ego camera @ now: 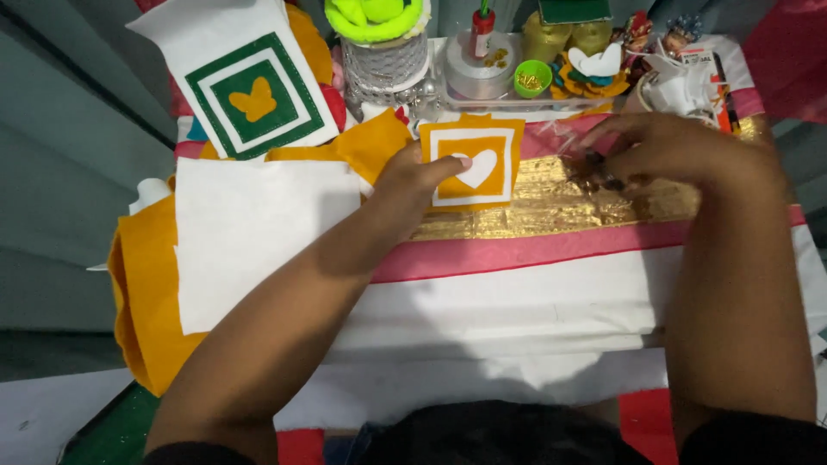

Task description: The person trims the edges of a felt piece with a heart design using scissors.

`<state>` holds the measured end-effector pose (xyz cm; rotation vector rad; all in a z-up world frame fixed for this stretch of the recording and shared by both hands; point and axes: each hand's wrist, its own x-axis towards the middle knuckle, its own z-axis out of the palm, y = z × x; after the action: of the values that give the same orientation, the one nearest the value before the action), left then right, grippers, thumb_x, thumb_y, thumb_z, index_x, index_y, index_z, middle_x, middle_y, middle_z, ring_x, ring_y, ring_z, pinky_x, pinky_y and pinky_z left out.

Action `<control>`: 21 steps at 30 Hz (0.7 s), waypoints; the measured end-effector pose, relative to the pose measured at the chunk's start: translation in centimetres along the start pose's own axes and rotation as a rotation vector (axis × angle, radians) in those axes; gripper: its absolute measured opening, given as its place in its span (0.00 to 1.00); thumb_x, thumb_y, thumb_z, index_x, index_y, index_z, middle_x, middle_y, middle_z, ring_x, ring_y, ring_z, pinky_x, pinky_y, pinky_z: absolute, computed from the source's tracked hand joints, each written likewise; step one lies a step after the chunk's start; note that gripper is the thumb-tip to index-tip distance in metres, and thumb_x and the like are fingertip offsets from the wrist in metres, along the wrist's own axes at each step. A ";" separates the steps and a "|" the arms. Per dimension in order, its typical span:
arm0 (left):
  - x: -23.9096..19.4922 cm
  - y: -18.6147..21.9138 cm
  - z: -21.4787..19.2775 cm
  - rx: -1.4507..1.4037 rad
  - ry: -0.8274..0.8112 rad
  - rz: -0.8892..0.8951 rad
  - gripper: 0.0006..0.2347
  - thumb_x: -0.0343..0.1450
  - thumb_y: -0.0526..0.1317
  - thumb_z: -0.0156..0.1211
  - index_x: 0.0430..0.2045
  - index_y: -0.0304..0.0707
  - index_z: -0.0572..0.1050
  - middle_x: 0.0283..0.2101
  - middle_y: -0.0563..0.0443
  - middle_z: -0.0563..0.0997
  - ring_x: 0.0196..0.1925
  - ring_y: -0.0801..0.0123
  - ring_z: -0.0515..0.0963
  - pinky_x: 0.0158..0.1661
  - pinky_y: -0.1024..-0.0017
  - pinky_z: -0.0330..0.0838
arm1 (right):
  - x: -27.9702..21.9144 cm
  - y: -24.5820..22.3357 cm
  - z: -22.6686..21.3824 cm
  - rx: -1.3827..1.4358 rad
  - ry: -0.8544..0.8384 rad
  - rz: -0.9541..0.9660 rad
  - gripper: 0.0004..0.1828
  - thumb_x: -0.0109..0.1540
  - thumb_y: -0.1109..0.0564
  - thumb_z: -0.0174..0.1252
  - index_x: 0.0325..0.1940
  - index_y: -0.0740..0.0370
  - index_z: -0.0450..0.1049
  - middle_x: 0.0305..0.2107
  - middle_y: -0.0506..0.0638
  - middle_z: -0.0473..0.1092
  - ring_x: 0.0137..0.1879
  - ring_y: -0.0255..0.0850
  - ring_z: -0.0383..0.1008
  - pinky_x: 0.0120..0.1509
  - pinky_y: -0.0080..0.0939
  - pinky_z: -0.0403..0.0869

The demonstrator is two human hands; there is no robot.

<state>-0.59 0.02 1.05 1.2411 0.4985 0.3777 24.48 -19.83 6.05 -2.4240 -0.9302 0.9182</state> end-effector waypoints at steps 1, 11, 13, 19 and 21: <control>-0.2 0.4 0.2 0.000 0.001 0.000 0.15 0.65 0.39 0.61 0.40 0.24 0.77 0.37 0.42 0.82 0.38 0.66 0.79 0.41 0.76 0.71 | 1.0 2.0 -0.7 0.000 0.000 -0.001 0.27 0.56 0.66 0.59 0.61 0.67 0.76 0.41 0.62 0.76 0.41 0.51 0.73 0.46 0.45 0.71; 2.5 -3.6 -1.8 0.245 -0.029 0.100 0.10 0.68 0.33 0.63 0.40 0.26 0.78 0.41 0.48 0.80 0.43 0.71 0.80 0.44 0.79 0.75 | 0.9 0.8 -6.0 -0.119 0.052 -0.070 0.28 0.58 0.72 0.60 0.63 0.61 0.80 0.36 0.64 0.77 0.37 0.52 0.73 0.42 0.50 0.71; 2.2 -2.5 -1.2 0.475 -0.122 0.255 0.09 0.66 0.26 0.64 0.38 0.26 0.77 0.41 0.51 0.81 0.42 0.75 0.81 0.47 0.81 0.77 | 0.0 -1.0 -6.1 -0.333 0.165 -0.071 0.26 0.57 0.68 0.66 0.60 0.61 0.81 0.38 0.63 0.81 0.38 0.54 0.79 0.45 0.52 0.75; 0.6 -0.1 0.6 -0.165 0.099 -0.227 0.21 0.62 0.33 0.67 0.47 0.20 0.72 0.43 0.33 0.81 0.40 0.54 0.84 0.32 0.66 0.81 | 2.0 1.9 -5.7 -0.724 0.263 0.000 0.28 0.54 0.47 0.65 0.60 0.42 0.80 0.36 0.56 0.81 0.39 0.53 0.80 0.45 0.51 0.76; 0.8 -0.8 0.3 -0.282 0.056 -0.188 0.18 0.64 0.31 0.64 0.46 0.17 0.72 0.40 0.33 0.81 0.36 0.54 0.83 0.30 0.65 0.80 | 1.8 3.4 -6.2 -0.515 0.242 -0.130 0.27 0.54 0.58 0.66 0.58 0.58 0.81 0.36 0.61 0.81 0.32 0.53 0.78 0.40 0.49 0.75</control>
<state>0.23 -0.05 0.21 0.9049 0.5836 0.3113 31.26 -21.69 7.82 -2.7633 -1.3370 0.3518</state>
